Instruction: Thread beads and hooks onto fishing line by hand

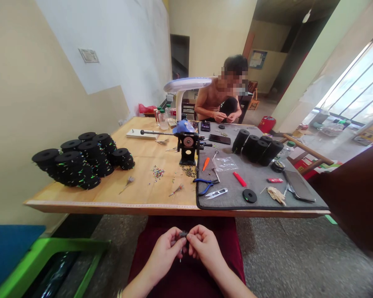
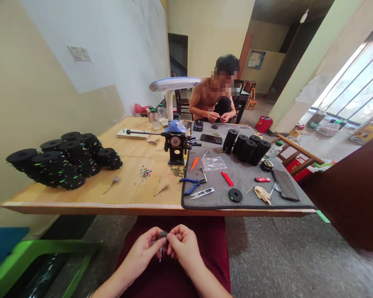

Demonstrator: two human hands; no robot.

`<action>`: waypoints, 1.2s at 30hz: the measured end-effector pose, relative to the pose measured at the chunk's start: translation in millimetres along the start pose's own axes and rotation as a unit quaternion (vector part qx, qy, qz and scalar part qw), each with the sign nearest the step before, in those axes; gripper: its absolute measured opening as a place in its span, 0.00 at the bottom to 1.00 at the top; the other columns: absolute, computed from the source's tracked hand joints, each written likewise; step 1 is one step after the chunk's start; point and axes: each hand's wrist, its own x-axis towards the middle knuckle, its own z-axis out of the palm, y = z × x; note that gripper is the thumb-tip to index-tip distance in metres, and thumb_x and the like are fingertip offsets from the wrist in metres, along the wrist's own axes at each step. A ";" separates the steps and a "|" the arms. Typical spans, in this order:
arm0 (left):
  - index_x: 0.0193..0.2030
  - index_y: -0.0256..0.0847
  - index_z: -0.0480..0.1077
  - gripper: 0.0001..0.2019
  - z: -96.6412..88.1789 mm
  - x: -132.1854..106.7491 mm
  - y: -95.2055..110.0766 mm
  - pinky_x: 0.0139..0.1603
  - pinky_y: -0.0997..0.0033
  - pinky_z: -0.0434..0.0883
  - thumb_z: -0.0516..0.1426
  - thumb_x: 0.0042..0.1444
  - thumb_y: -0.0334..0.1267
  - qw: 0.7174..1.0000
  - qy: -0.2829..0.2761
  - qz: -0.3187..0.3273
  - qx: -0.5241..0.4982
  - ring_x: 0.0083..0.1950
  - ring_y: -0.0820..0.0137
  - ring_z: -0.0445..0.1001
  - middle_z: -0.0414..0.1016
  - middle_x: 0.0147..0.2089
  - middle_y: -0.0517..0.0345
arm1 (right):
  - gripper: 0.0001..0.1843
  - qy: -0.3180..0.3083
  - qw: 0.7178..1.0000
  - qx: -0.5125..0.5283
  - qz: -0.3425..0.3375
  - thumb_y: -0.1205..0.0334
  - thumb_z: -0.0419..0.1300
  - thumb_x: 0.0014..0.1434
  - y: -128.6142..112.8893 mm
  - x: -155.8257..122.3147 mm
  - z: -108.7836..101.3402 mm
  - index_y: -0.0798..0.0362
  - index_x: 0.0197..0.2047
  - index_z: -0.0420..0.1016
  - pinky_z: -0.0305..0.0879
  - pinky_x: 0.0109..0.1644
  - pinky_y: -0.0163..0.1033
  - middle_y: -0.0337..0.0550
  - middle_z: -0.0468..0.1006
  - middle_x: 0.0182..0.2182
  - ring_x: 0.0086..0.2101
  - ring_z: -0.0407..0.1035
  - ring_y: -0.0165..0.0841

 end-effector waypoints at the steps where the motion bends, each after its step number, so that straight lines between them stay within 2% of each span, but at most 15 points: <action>1: 0.29 0.38 0.65 0.13 -0.4 0.1 -0.3 0.25 0.75 0.66 0.60 0.51 0.47 1.000 0.001 0.001 0.002 0.23 0.74 0.68 0.71 0.24 0.61 | 0.21 -0.001 1.000 0.001 0.001 0.44 0.64 0.46 0.1 0.3 -0.2 0.54 0.26 0.65 0.49 0.16 0.27 0.31 0.68 0.11 0.11 0.54 0.20; 9: 0.28 0.38 0.66 0.15 1.9 -2.9 7.8 0.25 0.75 0.65 0.62 0.48 0.48 1.000 0.007 -0.002 -0.007 0.23 0.75 0.67 0.71 0.23 0.61 | 0.23 0.002 1.000 -0.001 -0.006 0.43 0.65 0.44 -1.7 0.6 1.2 0.54 0.25 0.65 0.50 0.16 0.27 0.32 0.69 0.11 0.12 0.55 0.21; 14: 0.30 0.39 0.66 0.13 3.0 -3.4 8.3 0.29 0.73 0.67 0.62 0.49 0.46 0.997 -0.017 -0.019 -0.072 0.27 0.72 0.70 0.71 0.26 0.60 | 0.23 0.006 1.000 0.005 -0.005 0.43 0.65 0.45 1.7 2.0 0.5 0.54 0.26 0.65 0.49 0.15 0.28 0.31 0.68 0.11 0.11 0.54 0.21; 17: 0.30 0.38 0.66 0.13 2.7 -2.2 7.0 0.29 0.73 0.66 0.61 0.50 0.46 0.997 -0.027 -0.028 -0.074 0.26 0.73 0.69 0.72 0.25 0.60 | 0.23 -0.004 1.000 0.006 -0.001 0.42 0.64 0.45 3.7 3.5 -0.4 0.54 0.26 0.66 0.48 0.15 0.27 0.31 0.68 0.11 0.11 0.54 0.21; 24: 0.28 0.38 0.66 0.13 0.4 2.8 3.6 0.27 0.74 0.65 0.61 0.49 0.46 0.998 0.040 -0.024 -0.042 0.25 0.73 0.66 0.69 0.22 0.63 | 0.22 0.005 1.000 -0.006 0.015 0.44 0.63 0.47 0.5 2.5 -3.4 0.54 0.26 0.64 0.43 0.16 0.28 0.31 0.69 0.12 0.12 0.52 0.20; 30: 0.28 0.39 0.66 0.13 -0.9 4.5 1.5 0.26 0.73 0.66 0.61 0.48 0.47 0.998 0.061 -0.011 -0.024 0.24 0.73 0.66 0.66 0.23 0.65 | 0.21 -0.065 0.997 0.015 0.038 0.45 0.64 0.47 0.8 -2.8 -0.4 0.54 0.25 0.64 0.41 0.16 0.28 0.29 0.66 0.10 0.11 0.50 0.19; 36: 0.28 0.39 0.66 0.14 -1.0 3.8 2.9 0.26 0.74 0.63 0.61 0.48 0.47 0.998 0.053 -0.007 -0.015 0.24 0.74 0.64 0.66 0.24 0.66 | 0.20 -0.080 0.995 0.035 0.052 0.47 0.64 0.46 0.2 -3.9 1.7 0.54 0.24 0.64 0.39 0.16 0.29 0.29 0.66 0.10 0.10 0.48 0.19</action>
